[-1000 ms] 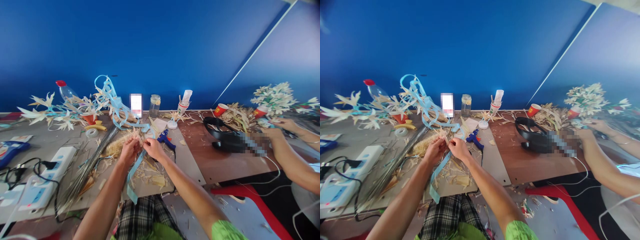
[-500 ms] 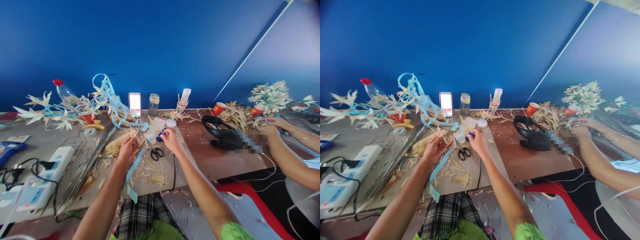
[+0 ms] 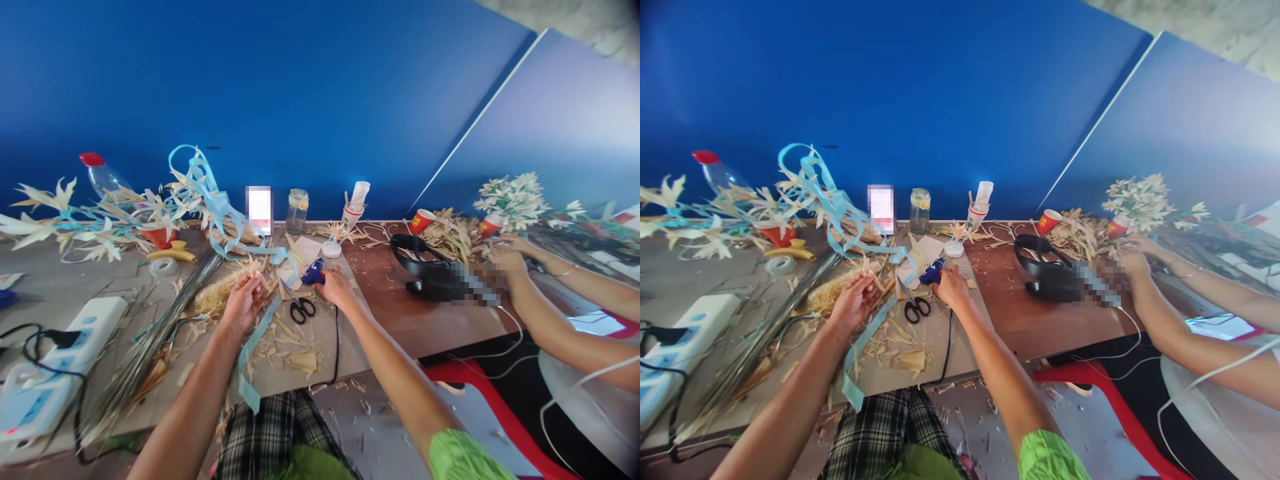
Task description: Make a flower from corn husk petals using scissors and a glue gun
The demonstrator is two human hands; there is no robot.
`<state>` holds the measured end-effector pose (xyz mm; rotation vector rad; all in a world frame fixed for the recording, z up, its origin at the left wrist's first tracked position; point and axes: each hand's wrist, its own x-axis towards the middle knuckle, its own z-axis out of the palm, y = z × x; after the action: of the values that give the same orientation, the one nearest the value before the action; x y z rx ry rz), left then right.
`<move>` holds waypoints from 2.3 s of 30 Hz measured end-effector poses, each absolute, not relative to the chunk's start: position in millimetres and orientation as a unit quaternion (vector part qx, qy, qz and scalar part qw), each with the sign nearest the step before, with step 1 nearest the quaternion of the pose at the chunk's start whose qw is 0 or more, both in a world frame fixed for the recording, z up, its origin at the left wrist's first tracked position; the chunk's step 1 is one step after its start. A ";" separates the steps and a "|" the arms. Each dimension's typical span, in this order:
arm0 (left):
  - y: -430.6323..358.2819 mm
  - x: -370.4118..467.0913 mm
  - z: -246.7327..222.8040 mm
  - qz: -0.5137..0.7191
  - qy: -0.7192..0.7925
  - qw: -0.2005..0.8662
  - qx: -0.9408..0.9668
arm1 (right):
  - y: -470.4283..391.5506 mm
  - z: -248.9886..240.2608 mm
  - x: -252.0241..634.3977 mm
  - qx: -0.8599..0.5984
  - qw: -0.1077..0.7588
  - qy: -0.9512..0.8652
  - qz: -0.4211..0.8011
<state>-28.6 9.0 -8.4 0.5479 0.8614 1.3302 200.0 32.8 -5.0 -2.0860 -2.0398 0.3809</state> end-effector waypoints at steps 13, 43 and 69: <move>7.9 -29.2 -4.4 0.585 0.387 0.676 0.226 | 19.2 20.5 220.3 -0.343 0.565 -0.368 0.654; 9.8 -24.4 -8.8 0.624 0.463 0.547 0.312 | -0.6 -2.8 168.8 -0.424 0.293 -0.697 0.499; 10.4 -25.7 -7.8 0.625 0.459 0.560 0.291 | -3.0 -11.9 166.2 -0.453 0.291 -0.725 0.430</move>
<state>-25.7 10.4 -7.8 0.6869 1.0826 1.4718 166.2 -3.0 -11.9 -1.2068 -1.9334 1.1463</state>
